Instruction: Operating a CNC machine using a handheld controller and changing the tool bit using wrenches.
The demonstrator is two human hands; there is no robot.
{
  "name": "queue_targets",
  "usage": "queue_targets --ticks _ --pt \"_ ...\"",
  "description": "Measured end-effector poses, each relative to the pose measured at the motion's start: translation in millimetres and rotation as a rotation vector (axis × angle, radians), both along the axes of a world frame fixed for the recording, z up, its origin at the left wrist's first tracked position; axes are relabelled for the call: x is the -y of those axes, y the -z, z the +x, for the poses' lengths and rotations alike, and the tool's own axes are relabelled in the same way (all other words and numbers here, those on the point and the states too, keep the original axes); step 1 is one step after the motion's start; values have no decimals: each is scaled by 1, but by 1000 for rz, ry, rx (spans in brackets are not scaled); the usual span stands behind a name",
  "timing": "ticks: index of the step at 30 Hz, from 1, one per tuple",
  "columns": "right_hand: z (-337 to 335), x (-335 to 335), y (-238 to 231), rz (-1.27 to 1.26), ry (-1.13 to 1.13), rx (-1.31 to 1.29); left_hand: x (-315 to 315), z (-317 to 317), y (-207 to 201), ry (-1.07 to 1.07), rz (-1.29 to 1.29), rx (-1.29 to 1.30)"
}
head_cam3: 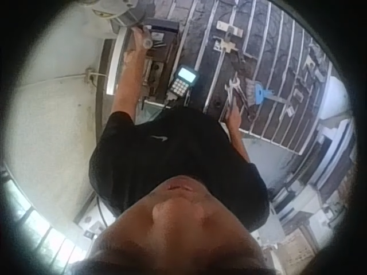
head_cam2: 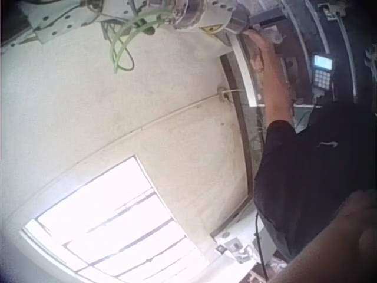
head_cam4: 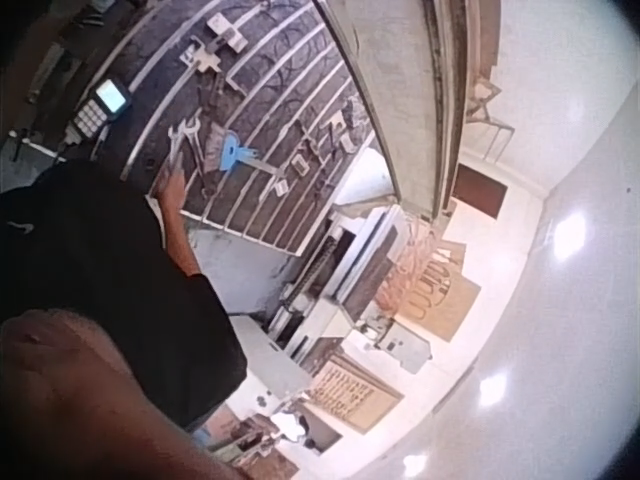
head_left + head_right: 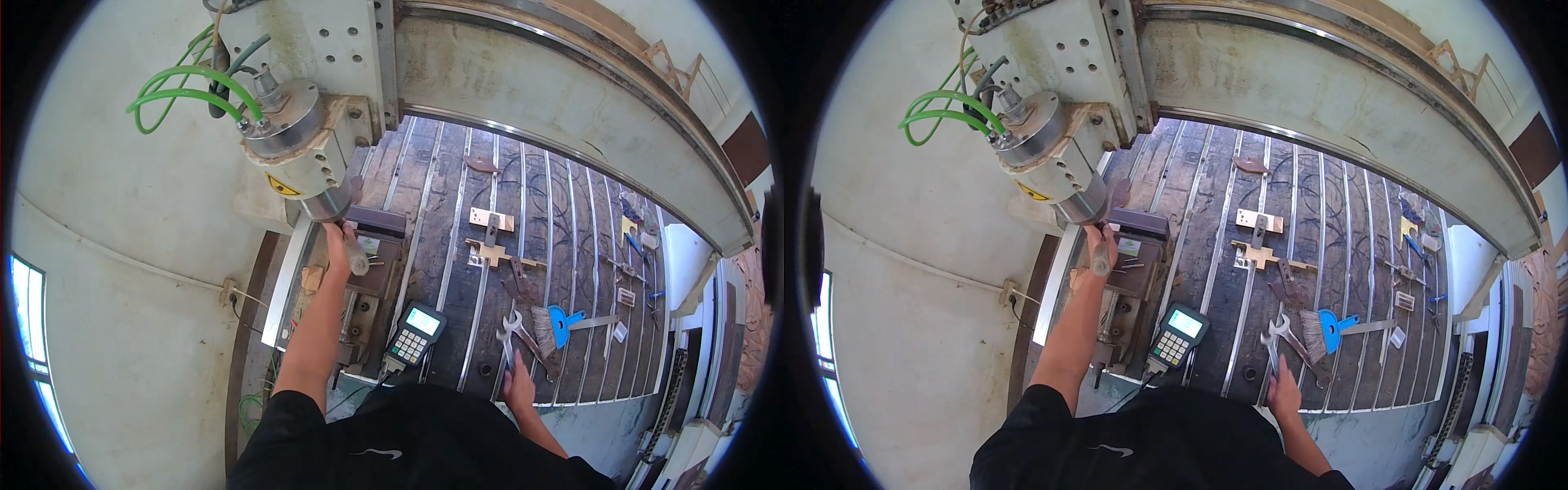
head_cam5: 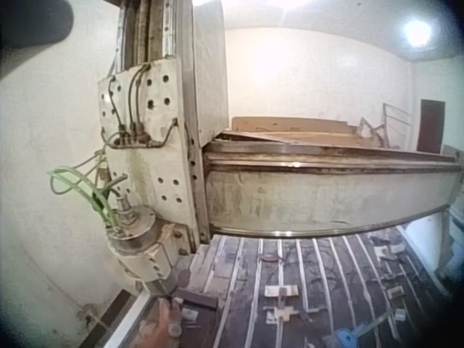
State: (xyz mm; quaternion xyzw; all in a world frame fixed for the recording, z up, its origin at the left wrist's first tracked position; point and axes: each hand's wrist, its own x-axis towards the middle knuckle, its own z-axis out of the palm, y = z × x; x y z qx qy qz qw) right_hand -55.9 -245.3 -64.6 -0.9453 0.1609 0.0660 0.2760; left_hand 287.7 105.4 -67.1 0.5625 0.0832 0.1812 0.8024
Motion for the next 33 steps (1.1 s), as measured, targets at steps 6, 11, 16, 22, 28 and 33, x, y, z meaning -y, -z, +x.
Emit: queue_targets --ticks 6,11,16,22,28,33 --pt "-42 16 41 -289 -32 29 15 -38 -19 68 547 -76" --pt "53 -37 -19 10 -4 444 20 -52 -22 -2 870 276" --pt "139 -112 -110 1247 -152 170 35 -65 -53 66 1025 316" --pt "160 -136 -118 1321 -486 -590 34 -106 -63 208 1164 360" --pt "122 -83 -62 1200 -487 -597 -40 -160 -91 -19 934 -285" --pt "86 -43 11 549 -218 -187 -102 -214 -53 -291 608 -276"
